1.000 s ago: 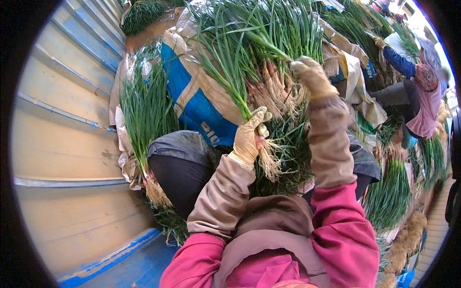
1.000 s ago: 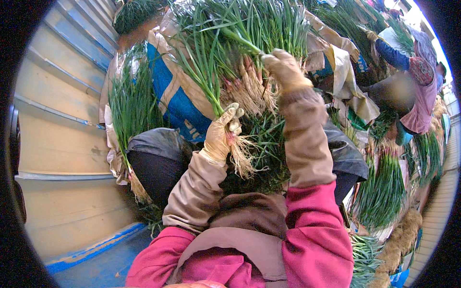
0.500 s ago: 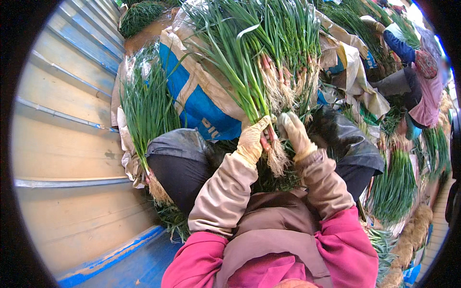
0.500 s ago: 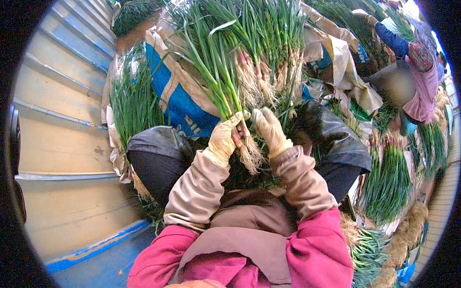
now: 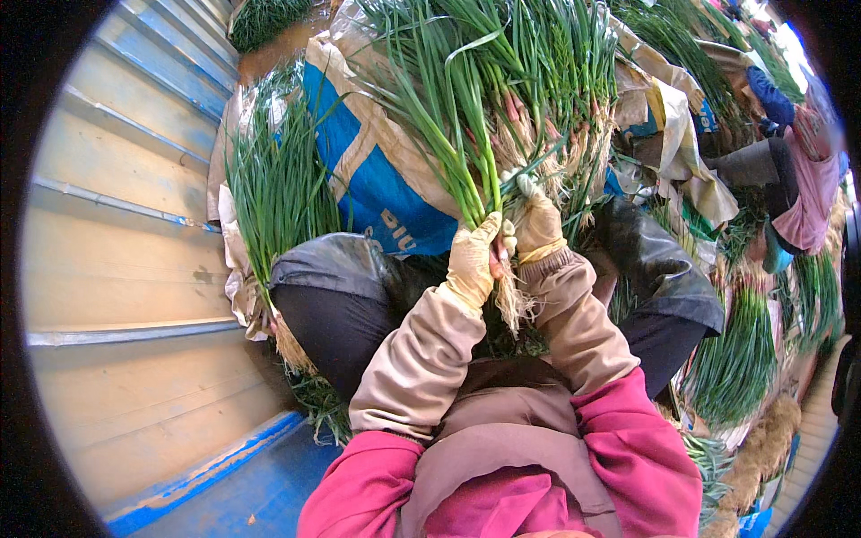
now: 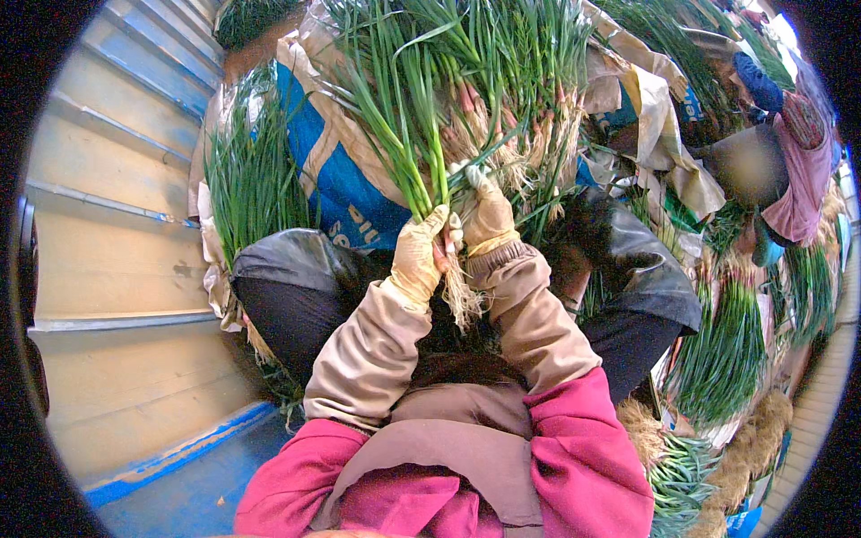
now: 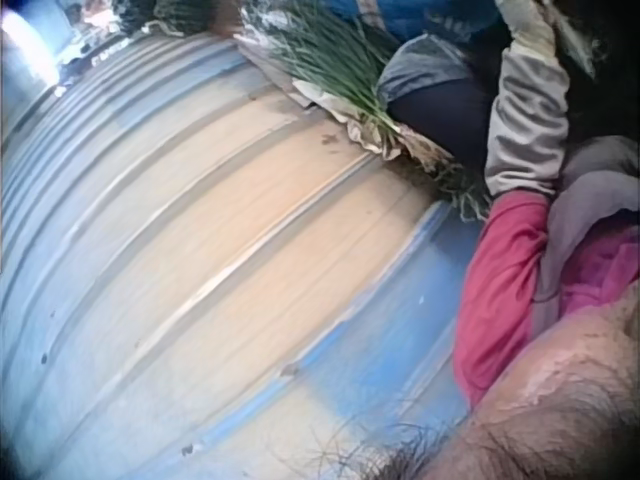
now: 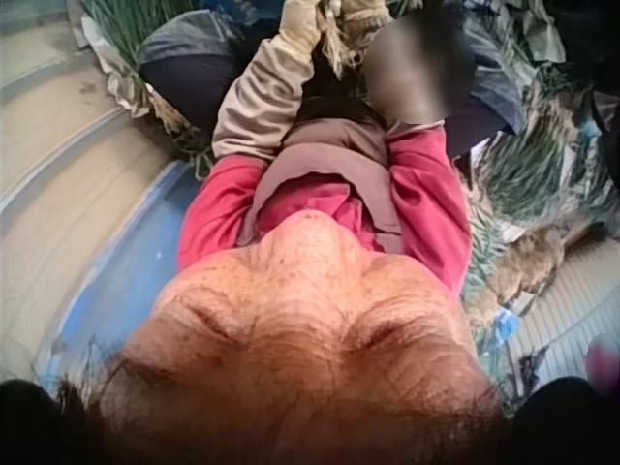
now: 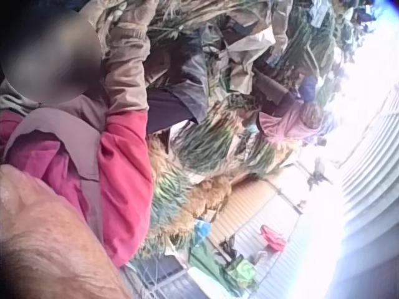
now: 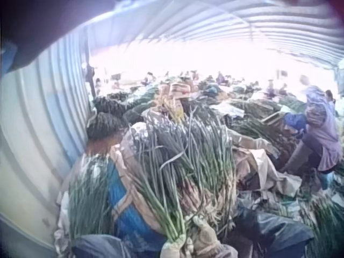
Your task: The person sits inside a truck bed and repeatedly trims the roots and lower leaves from bunches of green onions by hand. They gather trimmed onions into a pile and continue processing additional bunches from a large supply.
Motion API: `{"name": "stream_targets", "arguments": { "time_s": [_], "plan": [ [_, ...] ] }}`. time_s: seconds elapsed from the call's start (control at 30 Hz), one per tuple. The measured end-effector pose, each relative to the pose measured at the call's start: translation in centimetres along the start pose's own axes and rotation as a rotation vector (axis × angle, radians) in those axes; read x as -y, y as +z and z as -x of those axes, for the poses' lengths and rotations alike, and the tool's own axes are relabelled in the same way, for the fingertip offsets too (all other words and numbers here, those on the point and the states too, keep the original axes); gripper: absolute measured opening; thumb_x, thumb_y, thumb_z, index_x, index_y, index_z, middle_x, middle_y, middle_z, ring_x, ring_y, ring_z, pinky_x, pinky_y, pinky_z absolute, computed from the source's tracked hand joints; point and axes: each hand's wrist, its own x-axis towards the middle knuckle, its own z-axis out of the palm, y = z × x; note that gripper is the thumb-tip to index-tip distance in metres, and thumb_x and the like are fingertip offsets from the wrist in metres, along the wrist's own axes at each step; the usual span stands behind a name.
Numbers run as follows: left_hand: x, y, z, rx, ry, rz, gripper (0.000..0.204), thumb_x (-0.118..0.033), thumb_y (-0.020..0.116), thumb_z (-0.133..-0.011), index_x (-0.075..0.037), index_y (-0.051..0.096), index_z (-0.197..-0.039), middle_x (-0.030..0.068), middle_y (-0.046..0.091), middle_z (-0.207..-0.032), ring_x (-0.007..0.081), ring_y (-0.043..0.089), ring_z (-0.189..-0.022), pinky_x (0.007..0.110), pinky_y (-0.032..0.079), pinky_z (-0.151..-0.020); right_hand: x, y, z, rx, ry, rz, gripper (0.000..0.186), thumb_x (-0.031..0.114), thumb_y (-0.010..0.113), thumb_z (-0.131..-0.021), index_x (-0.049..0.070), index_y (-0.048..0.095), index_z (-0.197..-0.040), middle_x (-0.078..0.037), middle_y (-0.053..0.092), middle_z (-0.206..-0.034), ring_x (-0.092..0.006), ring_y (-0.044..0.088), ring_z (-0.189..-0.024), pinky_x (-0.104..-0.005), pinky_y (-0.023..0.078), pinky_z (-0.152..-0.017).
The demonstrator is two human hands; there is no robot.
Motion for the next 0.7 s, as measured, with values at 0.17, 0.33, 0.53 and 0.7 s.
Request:
{"name": "stream_targets", "arguments": {
  "time_s": [0.17, 0.33, 0.53, 0.7],
  "plan": [
    [0.7, 0.9, 0.0, -0.14, 0.065, -0.279, 0.008, -0.01, 0.053, -0.088, -0.002, 0.054, -0.09, 0.0065, 0.057, -0.065, 0.0116, 0.046, -0.044, 0.022, 0.033, -0.032, 0.9, 0.5, -4.1, -0.042, 0.129, 0.213, 0.026, 0.028, 0.041, -0.094, 0.008, 0.057, -0.089, -0.002, 0.059, -0.064, -0.0135, 0.047, -0.048, -0.0284, 0.04, -0.044],
    [1.1, 1.2, -0.8, -0.228, 0.13, -0.266, 0.008, -0.01, 0.053, -0.088, -0.002, 0.054, -0.089, 0.004, 0.054, -0.059, 0.01, 0.042, -0.037, 0.022, 0.029, -0.027, 0.9, 2.9, -5.7, -0.277, 0.209, 0.345, 0.026, 0.028, 0.044, -0.09, 0.01, 0.062, -0.084, -0.007, 0.065, -0.073, -0.0226, 0.059, -0.059, -0.0402, 0.051, -0.056],
    [0.3, 1.1, -0.2, -0.192, -0.026, -0.228, 0.009, -0.015, 0.056, -0.087, -0.006, 0.056, -0.086, 0.0024, 0.053, -0.057, 0.0085, 0.041, -0.037, 0.021, 0.027, -0.027, 0.6, 3.8, -5.5, -0.262, 0.265, 0.391, 0.03, 0.027, 0.042, -0.091, 0.008, 0.064, -0.095, -0.011, 0.066, -0.083, -0.0281, 0.063, -0.072, -0.0458, 0.051, -0.069],
    [0.7, 2.0, 2.2, -0.061, -0.162, -0.044, 0.007, -0.011, 0.051, -0.089, -0.005, 0.052, -0.085, 0.0021, 0.049, -0.062, 0.0094, 0.04, -0.043, 0.023, 0.033, -0.037, 5.7, -1.5, -12.4, 0.107, -0.004, 0.054, 0.02, 0.021, 0.049, -0.086, 0.008, 0.061, -0.096, -0.009, 0.063, -0.085, -0.0224, 0.056, -0.063, -0.0384, 0.048, -0.06]
  ]
}}
